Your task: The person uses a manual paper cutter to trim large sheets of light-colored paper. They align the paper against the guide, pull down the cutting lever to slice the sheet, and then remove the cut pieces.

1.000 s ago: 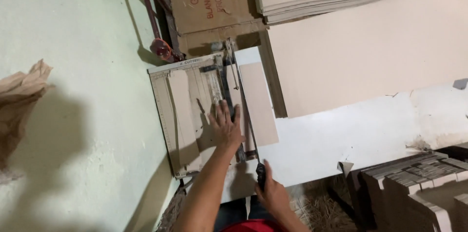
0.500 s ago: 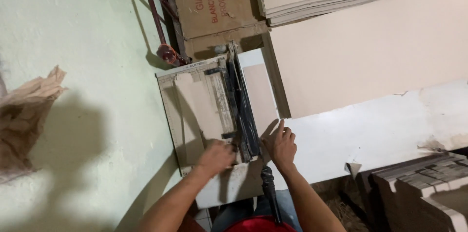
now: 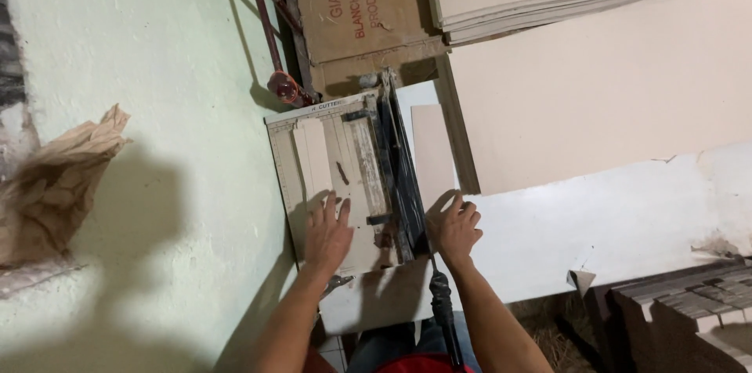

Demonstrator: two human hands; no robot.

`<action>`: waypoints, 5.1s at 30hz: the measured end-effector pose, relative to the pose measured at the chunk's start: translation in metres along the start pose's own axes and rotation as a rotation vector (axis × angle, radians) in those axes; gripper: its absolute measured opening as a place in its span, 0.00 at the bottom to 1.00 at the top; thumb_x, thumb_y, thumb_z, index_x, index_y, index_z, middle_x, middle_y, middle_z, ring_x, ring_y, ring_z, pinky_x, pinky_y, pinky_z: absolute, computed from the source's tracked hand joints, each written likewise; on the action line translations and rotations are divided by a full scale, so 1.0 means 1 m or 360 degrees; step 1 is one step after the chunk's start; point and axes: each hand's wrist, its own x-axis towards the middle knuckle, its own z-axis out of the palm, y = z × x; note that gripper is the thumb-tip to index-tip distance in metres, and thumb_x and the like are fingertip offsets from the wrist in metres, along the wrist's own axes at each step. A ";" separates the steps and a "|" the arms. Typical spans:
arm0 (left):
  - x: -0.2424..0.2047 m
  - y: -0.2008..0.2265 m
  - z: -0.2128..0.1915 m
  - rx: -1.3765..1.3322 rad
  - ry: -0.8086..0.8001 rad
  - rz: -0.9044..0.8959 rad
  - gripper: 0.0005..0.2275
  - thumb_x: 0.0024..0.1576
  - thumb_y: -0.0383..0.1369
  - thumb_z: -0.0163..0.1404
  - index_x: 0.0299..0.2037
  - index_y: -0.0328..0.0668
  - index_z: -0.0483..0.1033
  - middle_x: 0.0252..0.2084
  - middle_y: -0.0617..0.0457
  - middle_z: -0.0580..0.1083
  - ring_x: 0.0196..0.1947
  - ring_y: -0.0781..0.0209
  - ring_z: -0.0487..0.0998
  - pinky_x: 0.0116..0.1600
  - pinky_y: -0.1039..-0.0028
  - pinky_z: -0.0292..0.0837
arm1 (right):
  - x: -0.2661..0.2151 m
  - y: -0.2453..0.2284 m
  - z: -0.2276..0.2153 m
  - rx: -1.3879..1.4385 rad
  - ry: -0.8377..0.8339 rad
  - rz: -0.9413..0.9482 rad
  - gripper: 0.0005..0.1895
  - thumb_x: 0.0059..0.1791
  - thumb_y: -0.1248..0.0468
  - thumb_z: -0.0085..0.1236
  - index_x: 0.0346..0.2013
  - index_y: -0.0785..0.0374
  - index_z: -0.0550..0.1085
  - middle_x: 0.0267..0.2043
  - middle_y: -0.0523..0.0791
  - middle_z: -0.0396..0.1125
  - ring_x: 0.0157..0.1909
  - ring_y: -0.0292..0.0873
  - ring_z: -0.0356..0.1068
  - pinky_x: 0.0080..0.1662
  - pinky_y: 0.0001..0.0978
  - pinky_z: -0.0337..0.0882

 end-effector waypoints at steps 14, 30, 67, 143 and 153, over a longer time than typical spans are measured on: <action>-0.011 0.029 0.032 -0.0254 0.0237 -0.0060 0.26 0.59 0.37 0.56 0.67 0.46 0.62 0.67 0.40 0.56 0.65 0.38 0.61 0.64 0.47 0.59 | 0.063 0.031 0.077 0.0680 -0.0175 -0.0011 0.44 0.47 0.62 0.65 0.74 0.53 0.53 0.56 0.53 0.64 0.61 0.61 0.69 0.60 0.58 0.71; 0.039 0.065 -0.007 -0.0583 0.0015 -0.0049 0.29 0.64 0.38 0.50 0.74 0.48 0.52 0.72 0.34 0.52 0.72 0.32 0.52 0.68 0.42 0.53 | 0.006 0.006 -0.002 0.0976 -0.0257 0.0001 0.17 0.57 0.57 0.51 0.60 0.55 0.73 0.42 0.52 0.77 0.50 0.56 0.76 0.51 0.51 0.73; 0.069 0.104 0.067 -0.0368 -0.0076 0.0606 0.08 0.63 0.36 0.42 0.46 0.42 0.65 0.50 0.46 0.59 0.49 0.47 0.58 0.51 0.55 0.50 | -0.152 0.010 -0.191 0.0650 -0.1012 -0.0177 0.43 0.47 0.32 0.31 0.73 0.43 0.48 0.12 0.37 0.54 0.13 0.39 0.58 0.23 0.33 0.66; 0.093 0.104 0.045 -0.0019 -0.0325 -0.0269 0.59 0.46 0.54 0.67 0.77 0.50 0.29 0.78 0.32 0.30 0.77 0.29 0.35 0.68 0.24 0.25 | -0.148 0.058 -0.016 0.0369 -0.0393 -0.0506 0.45 0.48 0.51 0.58 0.75 0.46 0.46 0.37 0.52 0.75 0.30 0.64 0.74 0.29 0.53 0.71; 0.072 0.111 0.043 -0.0494 -0.0103 0.0116 0.16 0.68 0.35 0.34 0.58 0.40 0.70 0.54 0.41 0.73 0.49 0.47 0.68 0.63 0.58 0.58 | -0.161 0.016 -0.194 0.0698 -0.0920 -0.0357 0.37 0.54 0.45 0.46 0.76 0.45 0.50 0.14 0.44 0.61 0.17 0.44 0.57 0.27 0.37 0.53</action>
